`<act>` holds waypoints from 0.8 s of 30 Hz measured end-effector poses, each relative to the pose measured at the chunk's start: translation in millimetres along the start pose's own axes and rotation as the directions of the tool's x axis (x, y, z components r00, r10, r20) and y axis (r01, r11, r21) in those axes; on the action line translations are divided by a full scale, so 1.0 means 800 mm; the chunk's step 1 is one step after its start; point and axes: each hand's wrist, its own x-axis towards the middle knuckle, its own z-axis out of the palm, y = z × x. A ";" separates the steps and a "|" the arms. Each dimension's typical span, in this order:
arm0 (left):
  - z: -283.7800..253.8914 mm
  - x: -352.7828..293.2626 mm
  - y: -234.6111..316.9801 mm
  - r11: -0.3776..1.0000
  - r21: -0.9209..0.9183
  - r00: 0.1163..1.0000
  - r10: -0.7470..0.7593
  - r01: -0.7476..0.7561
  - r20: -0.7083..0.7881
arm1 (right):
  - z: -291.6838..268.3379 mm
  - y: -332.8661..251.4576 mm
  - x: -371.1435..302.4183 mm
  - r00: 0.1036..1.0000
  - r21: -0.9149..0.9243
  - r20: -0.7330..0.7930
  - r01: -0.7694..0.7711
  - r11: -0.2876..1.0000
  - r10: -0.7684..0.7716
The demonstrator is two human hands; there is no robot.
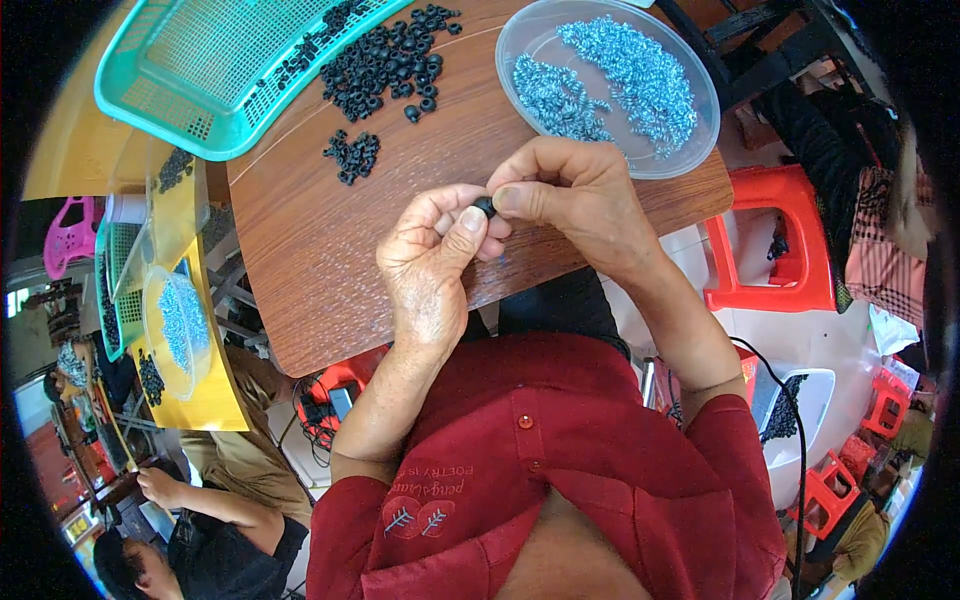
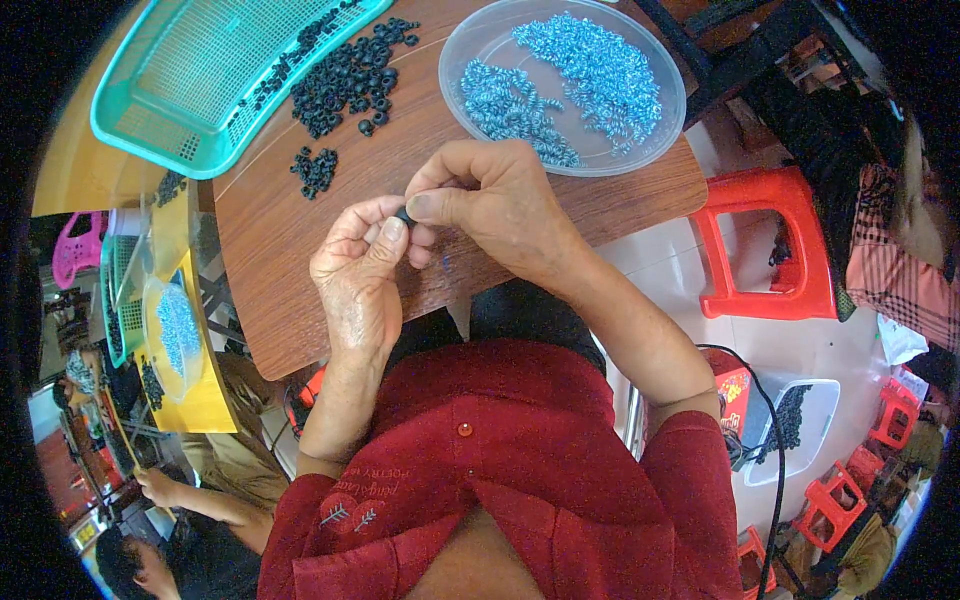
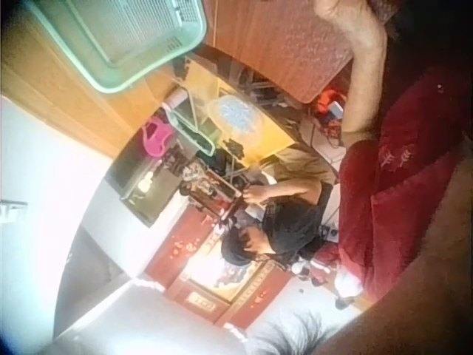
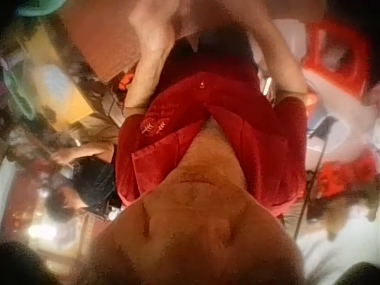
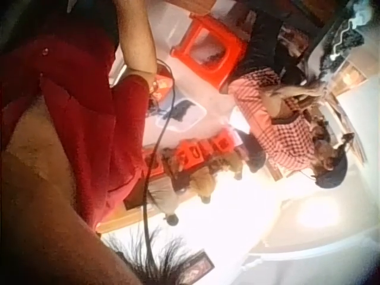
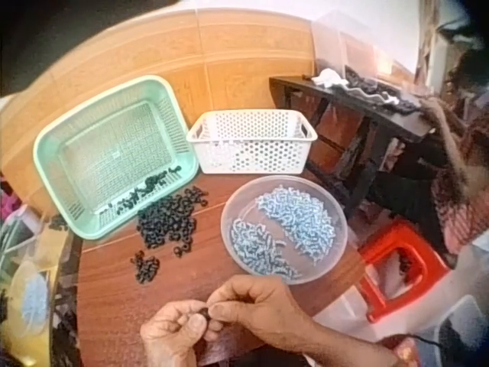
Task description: The person assembles small components by picking up plastic parts and inserting metal springs from a tray into them by hand.
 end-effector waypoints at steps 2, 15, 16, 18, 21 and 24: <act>0.000 0.000 0.001 1.000 -0.003 1.000 -0.012 0.012 -0.001 | -0.001 0.004 0.001 1.000 0.021 0.000 -0.005 1.000 0.005; 0.004 -0.003 -0.003 0.997 0.075 0.999 0.036 -0.034 -0.027 | -0.001 0.003 -0.001 0.999 -0.120 -0.052 -0.013 0.993 0.007; 0.006 -0.003 -0.003 0.997 0.076 0.999 0.035 -0.033 -0.026 | -0.002 0.004 0.000 0.999 -0.121 -0.050 -0.018 0.992 0.012; 0.010 -0.002 -0.004 0.990 0.118 0.996 0.079 -0.074 -0.032 | -0.003 0.007 0.001 0.999 -0.106 -0.054 -0.008 0.994 0.002; 0.006 0.000 -0.003 0.998 0.066 0.999 0.027 -0.025 -0.023 | -0.001 0.010 0.001 0.998 -0.033 -0.063 -0.019 0.999 0.016; 0.007 0.002 -0.004 0.998 0.060 1.000 0.016 -0.015 -0.015 | -0.001 0.014 0.001 0.994 0.030 -0.096 -0.049 0.998 0.051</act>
